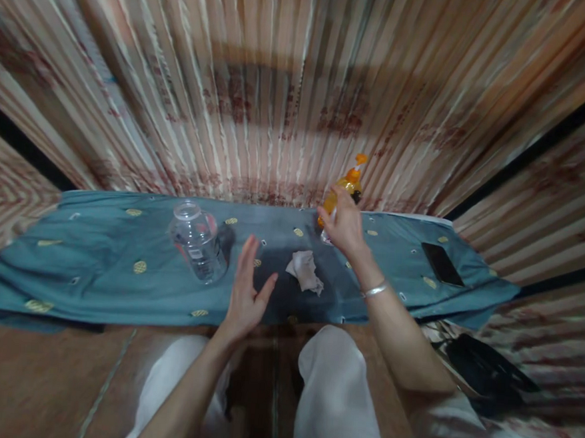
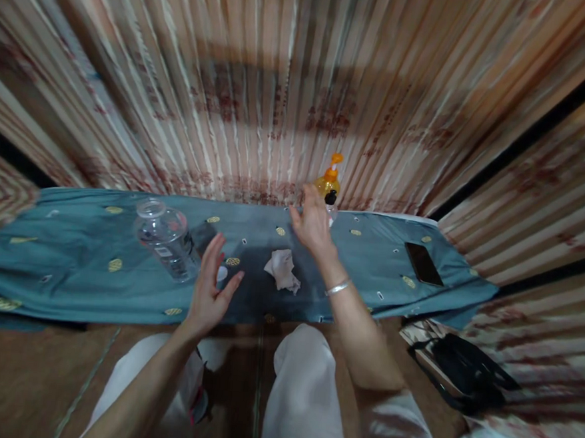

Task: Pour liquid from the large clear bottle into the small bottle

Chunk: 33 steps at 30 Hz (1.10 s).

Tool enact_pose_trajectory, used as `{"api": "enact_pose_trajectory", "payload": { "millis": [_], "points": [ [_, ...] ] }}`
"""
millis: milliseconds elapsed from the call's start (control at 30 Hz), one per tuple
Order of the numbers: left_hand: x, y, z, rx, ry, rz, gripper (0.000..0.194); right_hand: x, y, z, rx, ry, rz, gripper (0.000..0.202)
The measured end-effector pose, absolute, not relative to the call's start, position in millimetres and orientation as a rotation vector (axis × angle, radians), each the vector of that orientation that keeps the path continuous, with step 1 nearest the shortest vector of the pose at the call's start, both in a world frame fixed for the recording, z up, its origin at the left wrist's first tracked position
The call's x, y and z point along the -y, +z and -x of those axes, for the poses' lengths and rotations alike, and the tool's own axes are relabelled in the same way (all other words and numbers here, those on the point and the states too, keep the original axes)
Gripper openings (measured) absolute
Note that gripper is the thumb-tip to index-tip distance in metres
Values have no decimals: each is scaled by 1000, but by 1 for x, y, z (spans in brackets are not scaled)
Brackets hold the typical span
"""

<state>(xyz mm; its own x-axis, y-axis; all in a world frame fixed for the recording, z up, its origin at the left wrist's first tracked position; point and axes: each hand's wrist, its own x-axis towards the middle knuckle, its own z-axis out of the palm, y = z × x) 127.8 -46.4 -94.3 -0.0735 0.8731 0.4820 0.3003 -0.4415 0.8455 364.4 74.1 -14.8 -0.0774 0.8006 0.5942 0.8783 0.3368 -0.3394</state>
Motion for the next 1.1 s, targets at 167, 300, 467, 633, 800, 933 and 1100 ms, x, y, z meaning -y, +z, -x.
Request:
{"api": "enact_pose_trajectory", "payload": {
  "millis": [167, 300, 467, 633, 800, 933, 1100],
  "points": [
    [64, -85, -75, -1568, 1778, -1886, 98, -45, -57, -299, 1839, 123, 1453, 55],
    [59, -83, -41, -1798, 1770, -1630, 122, -24, -87, -258, 1957, 418, 1488, 50],
    [24, -87, -26, -1779, 1763, -1363, 146, -7, -102, -229, 2197, 582, 1561, 51],
    [-1, -97, -29, -1731, 1770, -1329, 153, -4, -98, -215, 2404, 550, 1589, 54],
    [3, -108, -31, -1672, 1763, -1302, 154, -5, -98, -209, 2545, 444, 1580, 46],
    [-1, -111, -35, -1647, 1751, -1253, 155, -4, -100, -205, 2607, 415, 1603, 34],
    [-8, -115, -41, -1711, 1672, -1241, 127, -3, -98, -209, 2535, 511, 1599, 23]
  ]
}}
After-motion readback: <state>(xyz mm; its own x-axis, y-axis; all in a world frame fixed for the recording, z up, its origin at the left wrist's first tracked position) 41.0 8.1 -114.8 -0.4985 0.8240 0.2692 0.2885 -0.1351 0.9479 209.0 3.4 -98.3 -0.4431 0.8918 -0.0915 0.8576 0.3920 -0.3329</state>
